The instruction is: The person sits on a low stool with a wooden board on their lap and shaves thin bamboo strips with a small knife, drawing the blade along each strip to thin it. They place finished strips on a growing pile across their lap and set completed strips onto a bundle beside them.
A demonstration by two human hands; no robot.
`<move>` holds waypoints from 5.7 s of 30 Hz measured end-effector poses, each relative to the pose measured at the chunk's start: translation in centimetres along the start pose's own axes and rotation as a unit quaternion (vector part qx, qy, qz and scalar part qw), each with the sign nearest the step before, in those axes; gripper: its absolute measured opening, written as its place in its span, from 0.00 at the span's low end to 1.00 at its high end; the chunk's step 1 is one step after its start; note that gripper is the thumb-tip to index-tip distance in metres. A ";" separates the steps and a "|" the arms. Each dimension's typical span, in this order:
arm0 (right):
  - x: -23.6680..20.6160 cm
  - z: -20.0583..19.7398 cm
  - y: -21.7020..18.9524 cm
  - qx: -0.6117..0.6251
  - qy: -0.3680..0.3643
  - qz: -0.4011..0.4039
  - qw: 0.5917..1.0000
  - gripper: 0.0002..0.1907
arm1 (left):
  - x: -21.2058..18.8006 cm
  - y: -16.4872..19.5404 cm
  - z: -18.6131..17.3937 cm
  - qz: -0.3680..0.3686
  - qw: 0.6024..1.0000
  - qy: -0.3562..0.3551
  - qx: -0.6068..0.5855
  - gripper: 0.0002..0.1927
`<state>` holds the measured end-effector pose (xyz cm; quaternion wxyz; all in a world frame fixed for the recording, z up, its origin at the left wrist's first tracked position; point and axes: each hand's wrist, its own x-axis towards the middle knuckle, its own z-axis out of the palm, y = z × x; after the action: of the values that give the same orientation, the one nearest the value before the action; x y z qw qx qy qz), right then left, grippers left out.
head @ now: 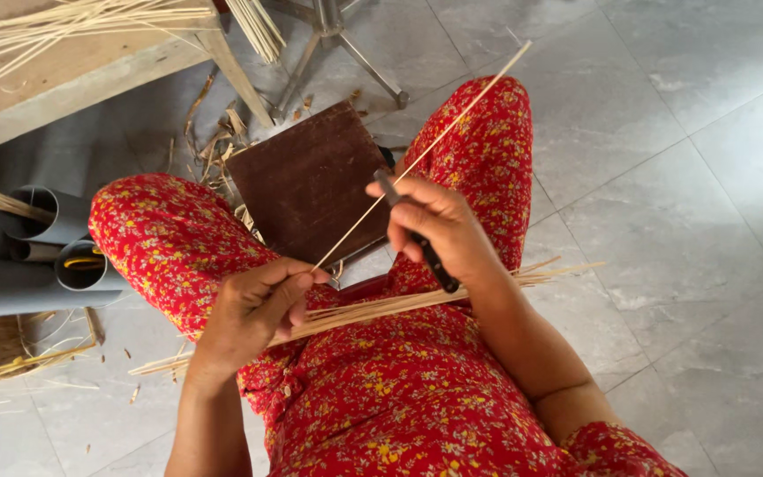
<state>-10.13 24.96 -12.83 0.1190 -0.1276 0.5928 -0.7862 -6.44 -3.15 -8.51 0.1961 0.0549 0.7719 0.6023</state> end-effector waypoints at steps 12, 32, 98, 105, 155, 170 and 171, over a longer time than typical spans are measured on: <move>-1.6 -7.6 1.8 0.108 0.172 -0.053 0.978 0.18 | -1.8 -4.2 -2.6 -0.024 1.000 -0.005 -0.007 0.11; -10.8 -4.9 -0.8 -0.015 0.124 -0.099 0.987 0.36 | -9.3 -5.9 -0.7 -0.006 0.995 0.080 0.066 0.10; -26.0 4.4 6.1 -0.043 0.145 -0.034 0.988 0.18 | -25.3 -9.8 8.5 -0.007 0.999 0.017 -0.037 0.09; -29.6 -0.2 6.1 0.036 0.221 -0.101 0.969 0.16 | -29.3 -10.6 7.3 -0.036 0.997 0.064 0.005 0.10; -37.5 1.2 4.7 0.124 0.222 -0.073 0.964 0.18 | -33.8 -11.9 12.4 0.008 0.995 0.100 0.006 0.10; -37.0 12.8 6.3 -0.039 -0.088 0.092 0.991 0.20 | -31.4 -10.1 19.4 0.041 0.997 0.049 0.034 0.08; -37.1 12.7 6.5 -0.044 -0.088 0.088 0.991 0.20 | -31.5 -10.2 19.3 0.042 0.998 0.046 0.034 0.08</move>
<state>29.30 24.30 -17.92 0.2336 -0.1486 0.6227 -0.7318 31.15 1.55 -14.56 0.1333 0.0657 0.7970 0.5854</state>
